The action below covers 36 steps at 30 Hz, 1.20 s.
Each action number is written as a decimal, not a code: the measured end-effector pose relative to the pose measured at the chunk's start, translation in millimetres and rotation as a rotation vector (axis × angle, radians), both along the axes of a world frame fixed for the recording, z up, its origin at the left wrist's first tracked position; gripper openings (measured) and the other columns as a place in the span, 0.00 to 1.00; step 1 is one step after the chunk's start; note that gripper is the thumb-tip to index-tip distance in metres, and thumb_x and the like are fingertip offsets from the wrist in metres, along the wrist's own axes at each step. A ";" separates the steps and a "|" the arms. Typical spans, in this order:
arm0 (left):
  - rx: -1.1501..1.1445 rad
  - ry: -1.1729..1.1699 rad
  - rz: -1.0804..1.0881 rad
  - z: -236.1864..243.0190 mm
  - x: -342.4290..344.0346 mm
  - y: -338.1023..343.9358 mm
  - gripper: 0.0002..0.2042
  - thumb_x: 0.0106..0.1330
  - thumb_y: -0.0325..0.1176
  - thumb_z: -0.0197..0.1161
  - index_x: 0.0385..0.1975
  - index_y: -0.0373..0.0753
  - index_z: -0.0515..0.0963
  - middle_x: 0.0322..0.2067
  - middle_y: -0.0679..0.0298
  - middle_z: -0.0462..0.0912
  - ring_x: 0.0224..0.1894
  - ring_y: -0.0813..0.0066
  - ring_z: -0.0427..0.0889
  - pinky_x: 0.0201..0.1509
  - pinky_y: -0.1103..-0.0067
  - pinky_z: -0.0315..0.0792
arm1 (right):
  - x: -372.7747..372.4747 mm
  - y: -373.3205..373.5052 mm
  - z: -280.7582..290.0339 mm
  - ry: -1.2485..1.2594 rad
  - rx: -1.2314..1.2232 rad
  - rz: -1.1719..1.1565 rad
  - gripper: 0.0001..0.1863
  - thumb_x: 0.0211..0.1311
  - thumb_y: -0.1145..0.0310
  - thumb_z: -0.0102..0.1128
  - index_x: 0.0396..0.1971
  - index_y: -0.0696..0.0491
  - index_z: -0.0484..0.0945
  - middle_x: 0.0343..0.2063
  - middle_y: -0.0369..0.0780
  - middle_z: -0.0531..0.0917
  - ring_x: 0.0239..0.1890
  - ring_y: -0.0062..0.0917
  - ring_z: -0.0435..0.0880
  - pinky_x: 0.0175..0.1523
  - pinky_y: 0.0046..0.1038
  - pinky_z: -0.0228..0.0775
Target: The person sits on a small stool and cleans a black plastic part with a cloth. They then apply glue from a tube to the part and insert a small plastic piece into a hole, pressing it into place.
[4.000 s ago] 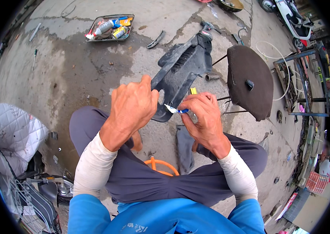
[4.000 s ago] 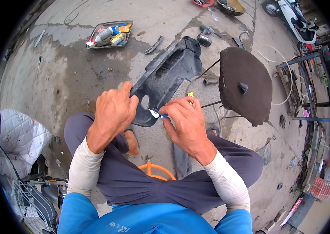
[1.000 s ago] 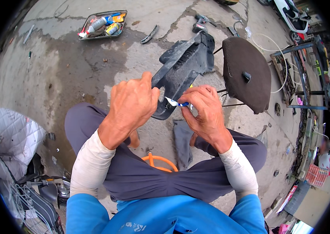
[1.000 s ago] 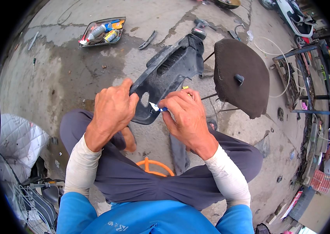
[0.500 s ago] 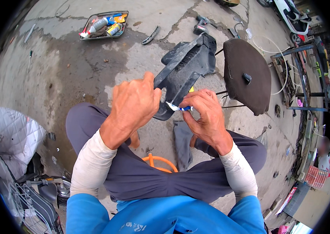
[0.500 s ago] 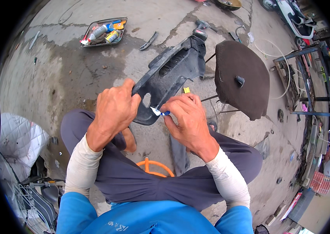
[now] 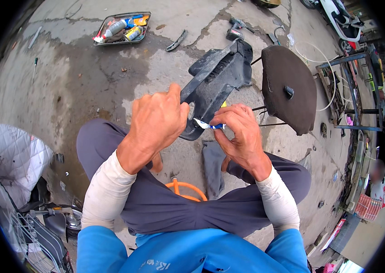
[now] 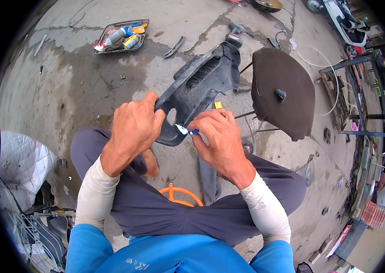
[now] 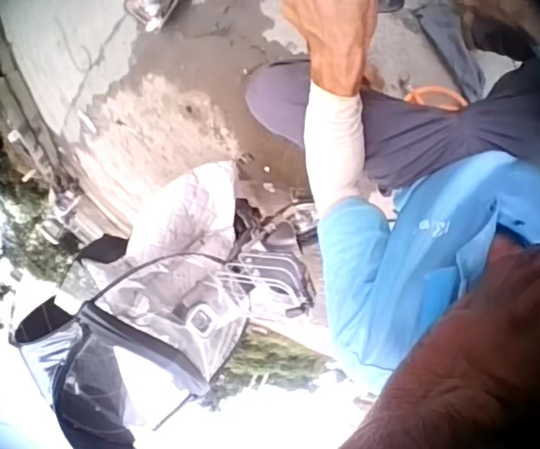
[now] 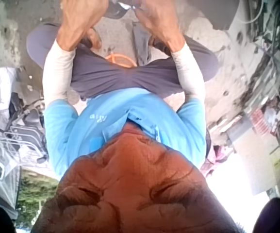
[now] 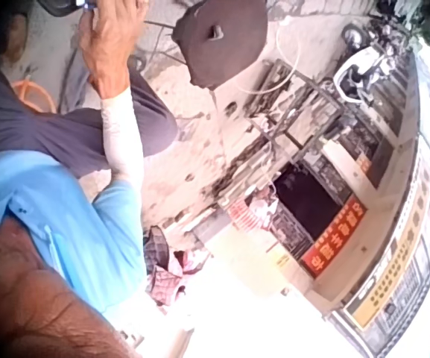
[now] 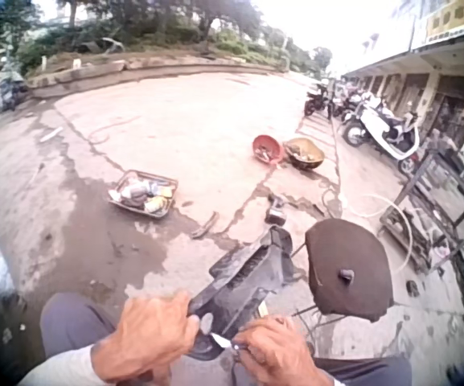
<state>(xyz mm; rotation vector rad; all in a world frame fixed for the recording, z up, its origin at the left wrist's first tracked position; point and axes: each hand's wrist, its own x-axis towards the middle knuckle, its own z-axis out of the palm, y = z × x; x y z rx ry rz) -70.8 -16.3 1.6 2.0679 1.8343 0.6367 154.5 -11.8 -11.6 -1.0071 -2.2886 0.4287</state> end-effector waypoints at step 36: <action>-0.007 0.005 -0.017 -0.5 0.6 -1.3 0.07 0.62 0.31 0.59 0.31 0.33 0.74 0.17 0.45 0.78 0.23 0.39 0.80 0.30 0.54 0.73 | 0.1 -0.1 1.3 0.017 -0.025 0.113 0.16 0.46 0.82 0.69 0.36 0.52 0.81 0.36 0.37 0.84 0.46 0.31 0.83 0.56 0.37 0.68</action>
